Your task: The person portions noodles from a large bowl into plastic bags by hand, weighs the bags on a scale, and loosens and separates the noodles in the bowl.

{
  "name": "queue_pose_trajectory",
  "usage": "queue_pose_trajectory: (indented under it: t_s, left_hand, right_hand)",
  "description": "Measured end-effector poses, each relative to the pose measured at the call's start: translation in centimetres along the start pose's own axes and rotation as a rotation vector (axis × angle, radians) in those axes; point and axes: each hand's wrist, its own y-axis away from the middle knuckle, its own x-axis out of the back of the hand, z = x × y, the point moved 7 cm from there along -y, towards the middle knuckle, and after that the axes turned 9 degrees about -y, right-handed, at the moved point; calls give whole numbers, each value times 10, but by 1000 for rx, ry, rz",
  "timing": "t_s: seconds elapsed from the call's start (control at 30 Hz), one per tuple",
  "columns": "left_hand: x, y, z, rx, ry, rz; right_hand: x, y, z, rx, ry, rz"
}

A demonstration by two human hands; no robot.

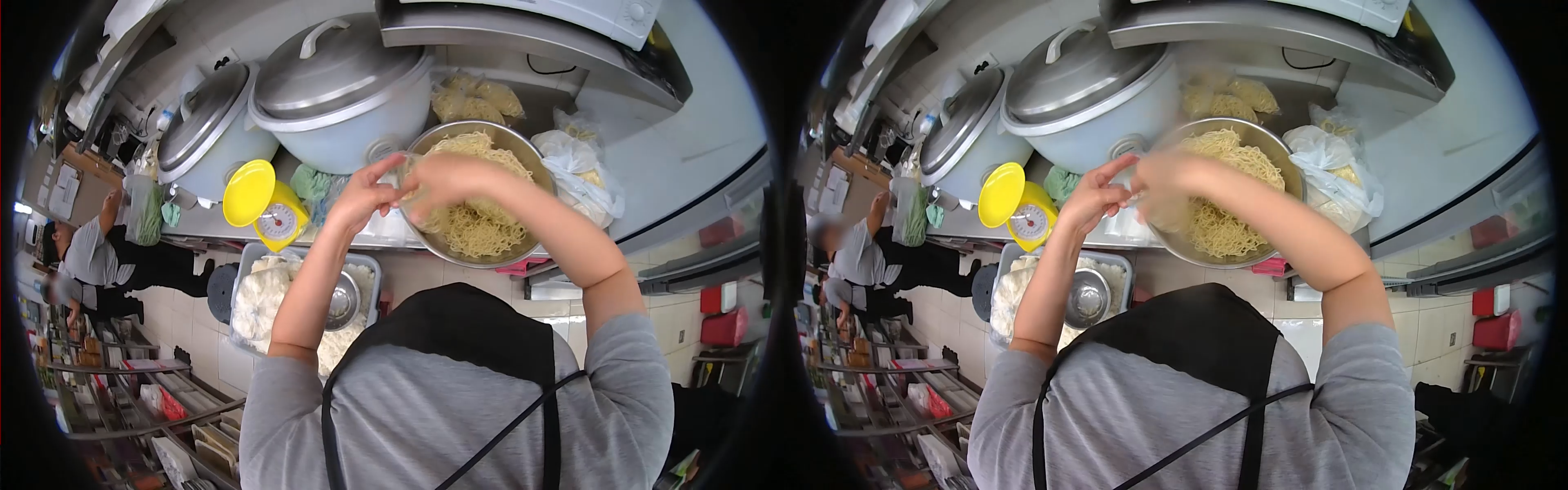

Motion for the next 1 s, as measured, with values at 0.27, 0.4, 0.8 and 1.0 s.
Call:
queue_pose_trajectory:
  t_s: [0.27,0.4,0.8,1.0]
  left_hand:
    - [-28,-4,38,-426,-1025,157]
    - [-38,-28,62,-186,-479,0]
    - [-94,-223,85,-268,390,26]
    - [-78,-323,70,-607,-315,458]
  right_hand:
    - [26,41,42,94,-90,469]
    - [58,92,46,143,-213,599]
    - [15,228,198,-193,-1194,1199]
    - [-7,239,212,-248,-1167,1163]
